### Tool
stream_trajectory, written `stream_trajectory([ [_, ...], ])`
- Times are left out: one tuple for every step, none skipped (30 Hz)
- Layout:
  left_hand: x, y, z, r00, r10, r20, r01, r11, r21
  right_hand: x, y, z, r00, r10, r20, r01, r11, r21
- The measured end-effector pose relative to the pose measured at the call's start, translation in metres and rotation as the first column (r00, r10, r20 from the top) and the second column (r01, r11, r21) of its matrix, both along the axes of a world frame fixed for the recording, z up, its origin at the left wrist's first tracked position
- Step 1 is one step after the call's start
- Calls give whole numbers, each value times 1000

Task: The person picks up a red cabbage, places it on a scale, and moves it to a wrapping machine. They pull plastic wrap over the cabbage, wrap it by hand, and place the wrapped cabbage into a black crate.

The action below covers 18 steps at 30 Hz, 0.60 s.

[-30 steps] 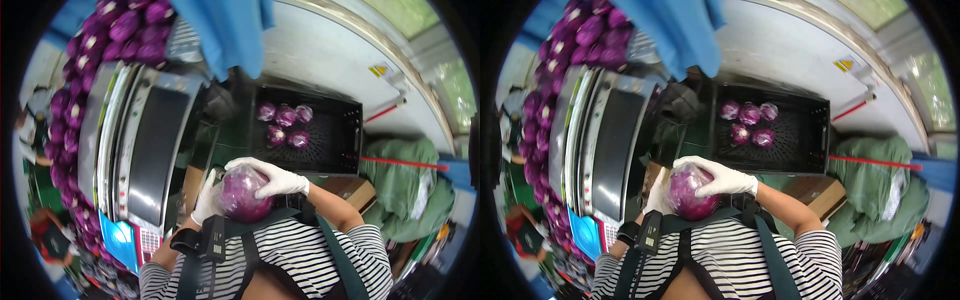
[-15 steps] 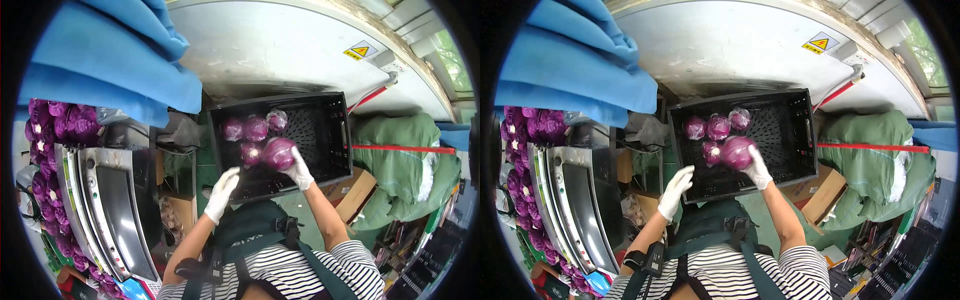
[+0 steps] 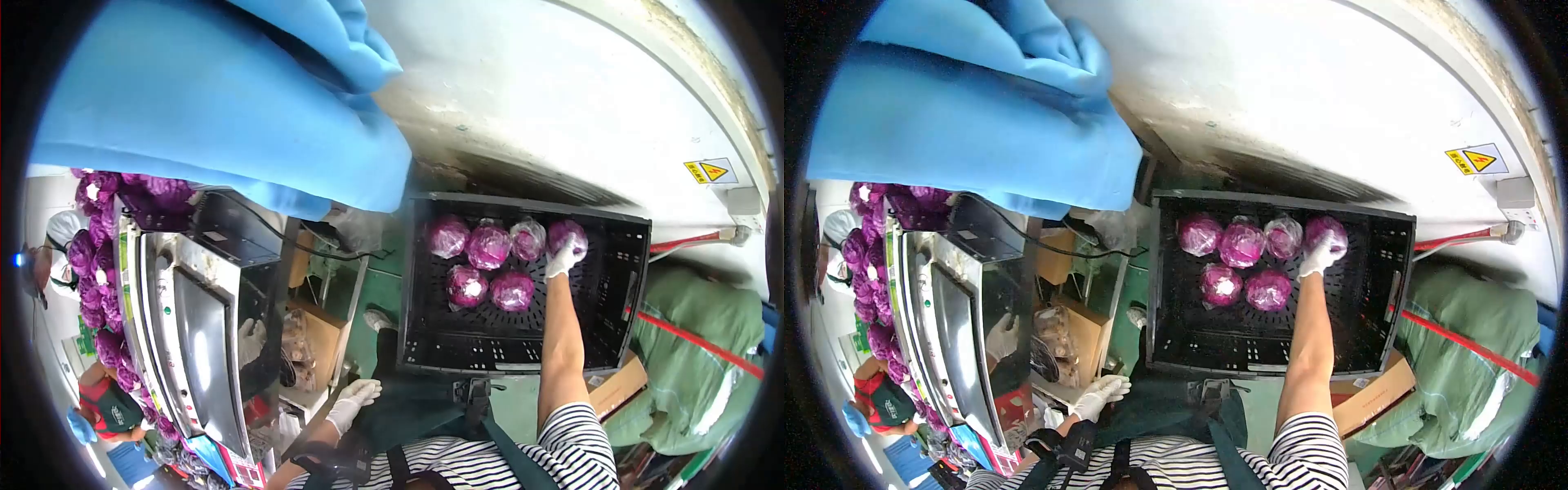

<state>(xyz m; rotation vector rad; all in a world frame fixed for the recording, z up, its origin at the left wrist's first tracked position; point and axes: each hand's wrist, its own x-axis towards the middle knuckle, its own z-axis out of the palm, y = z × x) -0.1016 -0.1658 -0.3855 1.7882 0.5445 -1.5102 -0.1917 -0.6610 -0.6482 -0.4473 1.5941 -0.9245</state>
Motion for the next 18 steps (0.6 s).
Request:
stream_trajectory([
  [0,-3,-3,1000,-20,-8,20,1000,-24,3,5,6,997,26,-78,-27,999,-18],
  [0,-5,-7,999,-29,-24,27,998,-49,0,11,-2,989,92,-113,-102,991,-88],
  [-1,-7,-11,999,-23,-32,22,998,-52,-6,13,-6,978,148,-147,-159,985,-69],
  [-1,-8,-16,998,-35,-45,32,998,-61,-11,12,-8,965,192,-181,-206,977,-62],
  [0,-9,-18,998,-44,-52,40,997,-65,-18,10,-14,948,239,-210,-255,966,-52],
  [4,-17,-12,996,-70,-49,66,994,-81,-36,-4,-58,923,252,-292,-295,949,-111],
  [3,-16,-13,999,-40,-21,38,997,-67,-37,-4,-45,912,299,-280,-337,936,-99],
  [3,-12,-17,999,-51,-15,50,993,-107,-27,0,-9,941,295,-164,-305,952,-36],
  [5,-8,-21,998,-57,4,57,988,-147,-32,-4,3,929,359,-84,-356,933,51],
  [4,-3,-22,997,-50,51,59,980,-191,-52,-16,-7,833,552,-33,-550,834,47],
  [8,-4,-17,998,-40,54,49,983,-175,-60,-28,-18,815,580,1,-574,806,144],
  [13,-7,-9,995,-48,89,64,981,-185,-63,-30,-12,797,600,74,-604,789,114],
  [18,-9,0,991,-59,120,82,977,-196,-31,-5,55,855,516,-60,-513,856,62],
  [22,-7,6,964,-133,229,180,963,-200,-22,3,70,910,414,3,-414,910,7],
  [32,-17,32,925,-220,308,285,940,-185,-33,-9,43,872,428,-237,-446,895,-25],
  [41,-18,47,919,-250,304,323,921,-217,-37,-13,33,804,449,-390,-510,858,-63],
  [50,-19,60,910,-287,298,365,896,-253,-37,-17,29,721,434,-541,-565,819,-96],
  [58,-18,76,909,-258,329,352,897,-268,-38,-16,25,707,518,-482,-667,716,-208],
])
